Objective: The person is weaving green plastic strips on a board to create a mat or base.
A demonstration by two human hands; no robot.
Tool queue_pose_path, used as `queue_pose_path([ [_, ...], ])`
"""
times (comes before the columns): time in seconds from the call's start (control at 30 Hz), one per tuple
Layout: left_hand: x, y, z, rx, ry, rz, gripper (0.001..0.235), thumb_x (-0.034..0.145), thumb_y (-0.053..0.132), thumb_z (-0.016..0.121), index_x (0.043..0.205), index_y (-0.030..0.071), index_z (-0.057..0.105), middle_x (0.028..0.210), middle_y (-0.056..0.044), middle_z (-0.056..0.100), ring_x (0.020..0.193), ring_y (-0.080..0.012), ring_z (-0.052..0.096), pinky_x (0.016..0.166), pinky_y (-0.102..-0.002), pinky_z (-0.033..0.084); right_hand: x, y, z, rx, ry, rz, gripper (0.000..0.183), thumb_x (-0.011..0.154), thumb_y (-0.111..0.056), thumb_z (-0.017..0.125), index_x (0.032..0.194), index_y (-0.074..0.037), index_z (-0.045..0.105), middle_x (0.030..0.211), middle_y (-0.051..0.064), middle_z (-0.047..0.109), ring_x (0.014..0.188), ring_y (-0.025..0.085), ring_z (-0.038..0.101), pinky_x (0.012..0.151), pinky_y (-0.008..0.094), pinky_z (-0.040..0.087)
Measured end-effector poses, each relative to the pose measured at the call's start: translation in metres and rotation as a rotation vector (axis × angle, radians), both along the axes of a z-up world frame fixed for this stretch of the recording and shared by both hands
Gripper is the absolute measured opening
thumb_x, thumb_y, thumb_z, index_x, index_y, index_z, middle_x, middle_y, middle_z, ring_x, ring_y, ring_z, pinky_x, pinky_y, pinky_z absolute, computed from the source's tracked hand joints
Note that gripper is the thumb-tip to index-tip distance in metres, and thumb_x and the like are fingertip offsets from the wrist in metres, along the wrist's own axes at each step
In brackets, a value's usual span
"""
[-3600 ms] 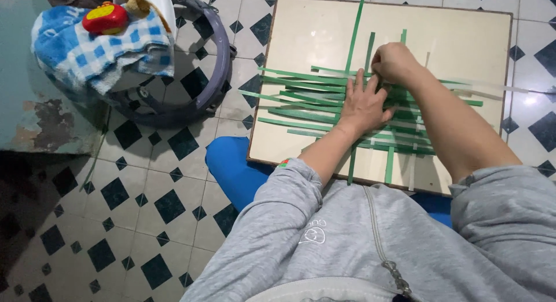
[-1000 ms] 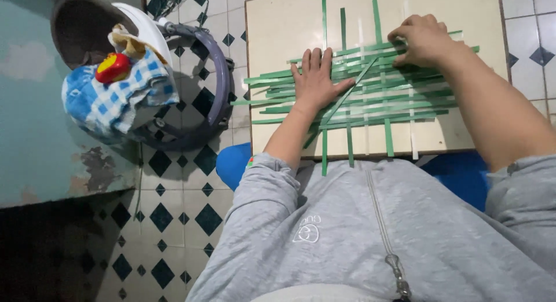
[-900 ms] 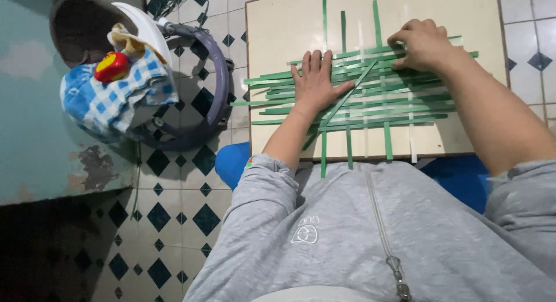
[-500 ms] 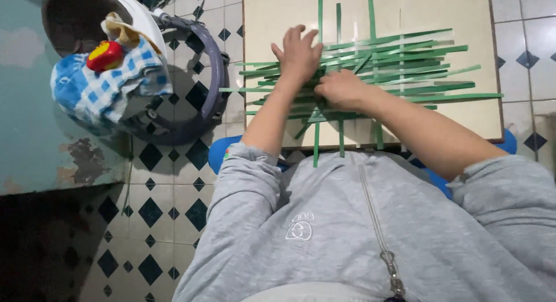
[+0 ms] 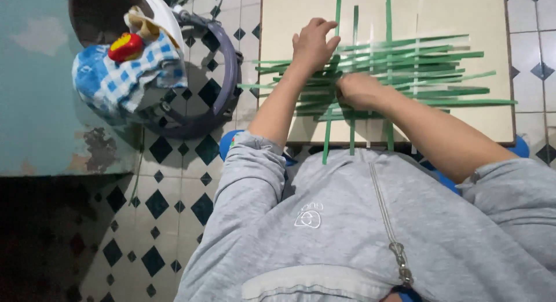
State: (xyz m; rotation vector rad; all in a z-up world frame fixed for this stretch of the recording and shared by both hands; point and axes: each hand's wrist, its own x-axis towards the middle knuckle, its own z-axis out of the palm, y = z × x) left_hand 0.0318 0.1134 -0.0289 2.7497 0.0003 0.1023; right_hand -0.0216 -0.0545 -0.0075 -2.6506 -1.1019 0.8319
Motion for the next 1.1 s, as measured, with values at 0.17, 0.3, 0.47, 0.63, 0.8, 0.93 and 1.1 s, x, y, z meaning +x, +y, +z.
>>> queue_pose_path([
  [0.17,0.015,-0.012,-0.008,-0.160,0.112,-0.180,0.043,0.090,0.036,0.058,0.127,0.015,0.061,0.127,-0.008,0.058,0.118,-0.0264,0.056,0.094,-0.042,0.046,0.001,-0.011,0.018,0.021,-0.052,0.080,0.019,0.080,-0.020,0.058,0.076,-0.003,0.067,0.079,0.013,0.063,0.069,0.031,0.059,0.060,0.043,0.047],
  [0.3,0.023,-0.026,-0.034,-0.170,0.148,-0.190,0.038,0.095,0.029,0.062,0.132,0.019,0.061,0.141,-0.015,0.048,0.129,-0.0353,0.053,0.108,-0.051,0.043,0.008,-0.060,0.079,0.169,0.027,-0.023,0.025,0.087,-0.015,0.062,0.101,0.005,0.068,0.103,0.027,0.068,0.096,0.043,0.067,0.085,0.051,0.053],
  [0.47,0.001,-0.068,-0.016,-0.196,0.154,-0.236,0.043,0.093,0.033,0.057,0.129,0.008,0.061,0.151,-0.015,0.038,0.139,-0.0303,0.036,0.112,-0.047,0.032,0.045,-0.155,0.133,0.069,0.040,-0.483,0.025,0.102,-0.015,0.045,0.116,-0.003,0.063,0.110,0.020,0.064,0.095,0.034,0.059,0.085,0.047,0.048],
  [0.63,-0.027,-0.106,0.020,0.012,0.289,-0.187,0.057,0.092,0.050,0.054,0.141,0.024,0.046,0.157,-0.012,0.025,0.147,-0.0375,0.011,0.115,-0.064,0.008,0.085,-0.223,0.084,-0.290,-0.562,-0.396,0.025,0.104,-0.022,0.055,0.118,-0.020,0.075,0.113,0.002,0.076,0.083,0.020,0.070,0.049,0.029,0.048],
  [0.8,-0.034,-0.115,0.010,0.091,0.290,-0.156,0.068,0.091,0.061,0.044,0.149,0.028,0.032,0.161,-0.009,0.015,0.149,-0.0377,0.002,0.115,-0.062,0.004,0.111,-0.194,0.070,-0.388,-0.465,-0.417,0.033,0.098,-0.019,0.051,0.115,-0.033,0.076,0.117,-0.005,0.075,0.102,0.022,0.069,0.053,0.035,0.054],
  [0.93,-0.037,-0.116,0.011,0.155,0.268,-0.160,0.070,0.092,0.065,0.037,0.151,0.029,0.028,0.162,-0.007,0.015,0.149,-0.0375,0.003,0.116,-0.061,0.004,0.128,-0.173,0.062,-0.392,-0.452,-0.366,0.051,0.086,0.002,0.050,0.118,-0.028,0.076,0.120,0.000,0.074,0.099,0.028,0.071,0.054,0.039,0.054],
  [1.1,-0.038,-0.115,0.010,0.128,0.249,-0.158,0.070,0.091,0.064,0.038,0.151,0.029,0.029,0.162,-0.008,0.015,0.149,-0.0378,0.003,0.116,-0.061,0.005,0.146,-0.153,0.052,-0.445,-0.362,-0.369,0.040,0.092,-0.007,0.055,0.118,-0.030,0.075,0.123,-0.001,0.072,0.103,0.028,0.068,0.062,0.039,0.055],
])
